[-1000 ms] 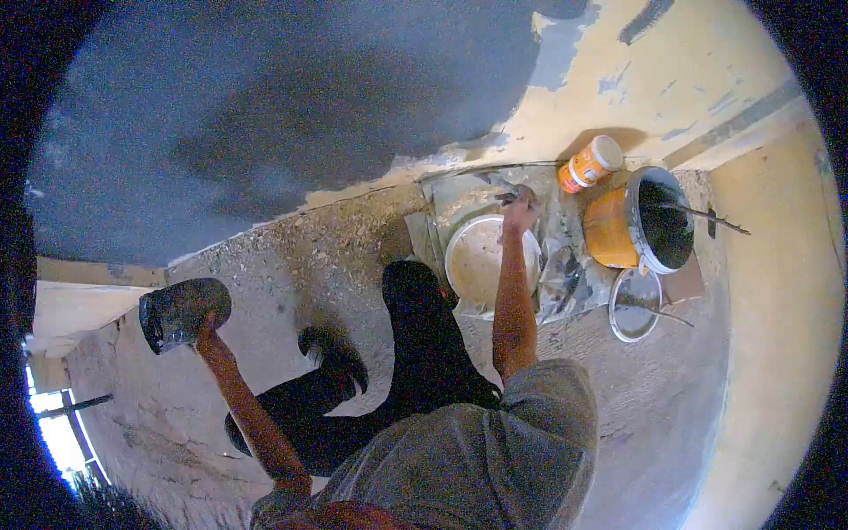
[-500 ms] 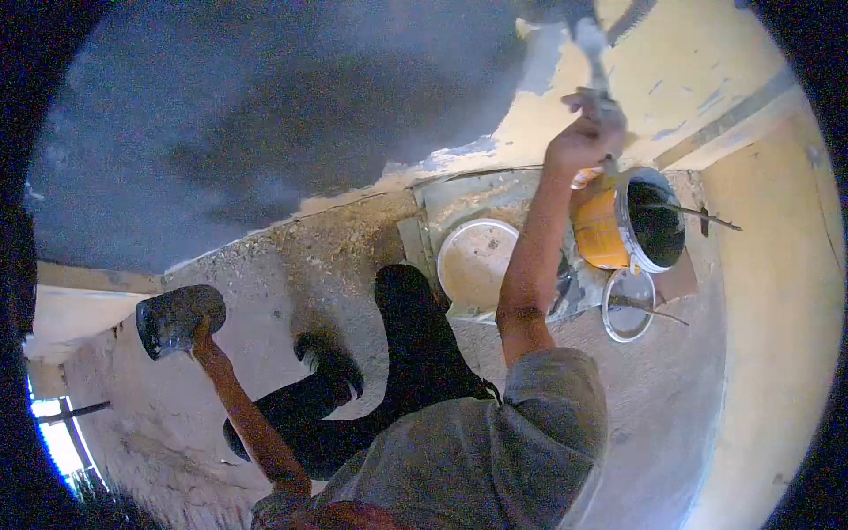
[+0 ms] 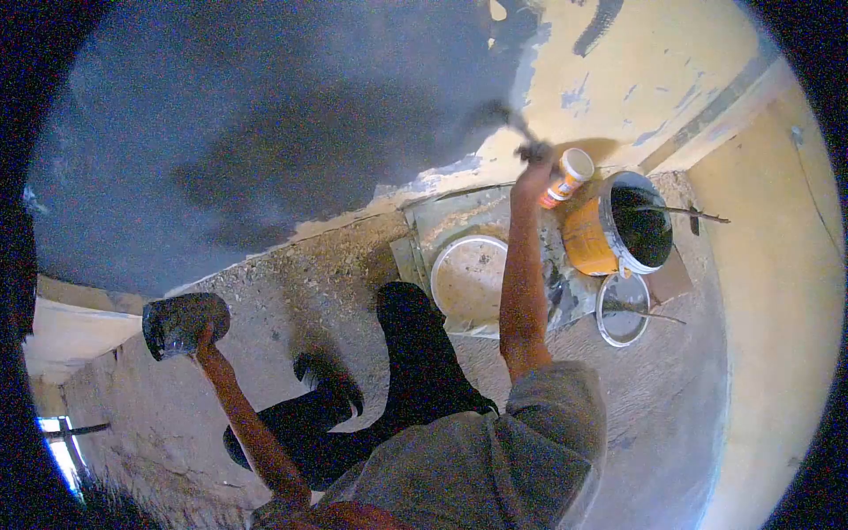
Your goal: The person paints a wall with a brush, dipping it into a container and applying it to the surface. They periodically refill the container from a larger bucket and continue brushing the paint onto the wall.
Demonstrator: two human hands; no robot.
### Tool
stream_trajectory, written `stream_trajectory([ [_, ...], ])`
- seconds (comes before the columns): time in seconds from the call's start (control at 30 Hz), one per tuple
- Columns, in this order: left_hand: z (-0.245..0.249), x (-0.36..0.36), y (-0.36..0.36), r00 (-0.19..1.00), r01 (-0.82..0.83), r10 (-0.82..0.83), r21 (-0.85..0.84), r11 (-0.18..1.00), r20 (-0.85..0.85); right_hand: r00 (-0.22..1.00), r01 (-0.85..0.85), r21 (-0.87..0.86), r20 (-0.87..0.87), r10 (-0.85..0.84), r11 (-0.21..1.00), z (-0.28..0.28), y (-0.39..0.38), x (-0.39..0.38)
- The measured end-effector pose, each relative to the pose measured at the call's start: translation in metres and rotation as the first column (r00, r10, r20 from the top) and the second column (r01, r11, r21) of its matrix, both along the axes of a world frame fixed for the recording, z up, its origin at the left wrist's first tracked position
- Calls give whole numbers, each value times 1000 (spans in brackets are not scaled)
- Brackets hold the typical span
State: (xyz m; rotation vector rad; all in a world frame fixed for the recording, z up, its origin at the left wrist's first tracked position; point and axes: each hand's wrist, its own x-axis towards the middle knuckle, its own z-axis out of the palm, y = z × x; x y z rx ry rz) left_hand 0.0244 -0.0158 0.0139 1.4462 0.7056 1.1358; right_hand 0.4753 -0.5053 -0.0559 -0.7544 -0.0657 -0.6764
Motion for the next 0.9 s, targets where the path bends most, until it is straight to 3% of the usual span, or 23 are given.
stream_trajectory([
  [0.03,1,2,-3,999,-33,34,-54,998,17,987,120,-44,-104,-124,992,54,6,4],
  [0.1,4,3,-3,997,-62,67,-104,993,41,980,158,-80,135,-146,984,125,2,14],
  [0.13,4,1,-3,999,-41,42,-94,995,10,980,157,-96,134,-144,983,168,4,4],
  [0.17,5,0,-3,999,-20,18,-84,996,-26,967,143,15,210,-143,990,205,9,-7],
  [0.3,11,5,-5,997,-75,76,-70,995,11,848,59,-84,531,-6,995,251,1,-17],
  [0.33,11,6,-5,998,-66,68,-72,995,17,870,132,-119,489,-58,984,253,12,-31],
  [0.37,11,8,-4,998,-57,59,-72,996,26,876,99,-158,482,-11,982,244,19,-32],
  [0.4,11,11,-4,998,-51,54,-73,996,36,880,66,-198,473,36,978,223,23,-27],
  [0.43,10,13,-4,998,-43,47,-80,996,50,922,238,-423,383,-65,874,182,22,-12],
  [0.47,9,15,-3,997,-33,39,-87,996,64,954,155,-393,298,-34,906,143,37,-9],
  [0.5,3,14,3,996,-27,34,-88,996,77,923,222,-468,384,-29,855,110,42,-23],
  [0.53,-7,13,12,996,44,-34,-118,992,82,891,451,-618,345,-294,643,66,41,-27],
  [0.57,-13,14,17,991,111,-98,-144,983,91,994,-22,-403,93,65,915,50,40,-48],
  [0.63,-16,18,18,990,115,-102,-135,984,96,971,-118,-199,-229,71,973,20,30,-80],
  [0.67,-16,20,18,990,123,-113,-132,984,83,974,-117,-200,-216,72,973,21,25,-94],
  [0.73,-2,25,6,993,98,-90,-108,989,80,926,-108,-167,-375,38,980,35,21,-108],
  [0.83,18,26,-8,997,60,-54,-105,993,61,975,-63,-9,-215,60,998,77,25,-60],
  [0.9,12,23,1,997,42,-35,-118,992,61,999,52,-23,13,-51,998,140,39,-27],
])
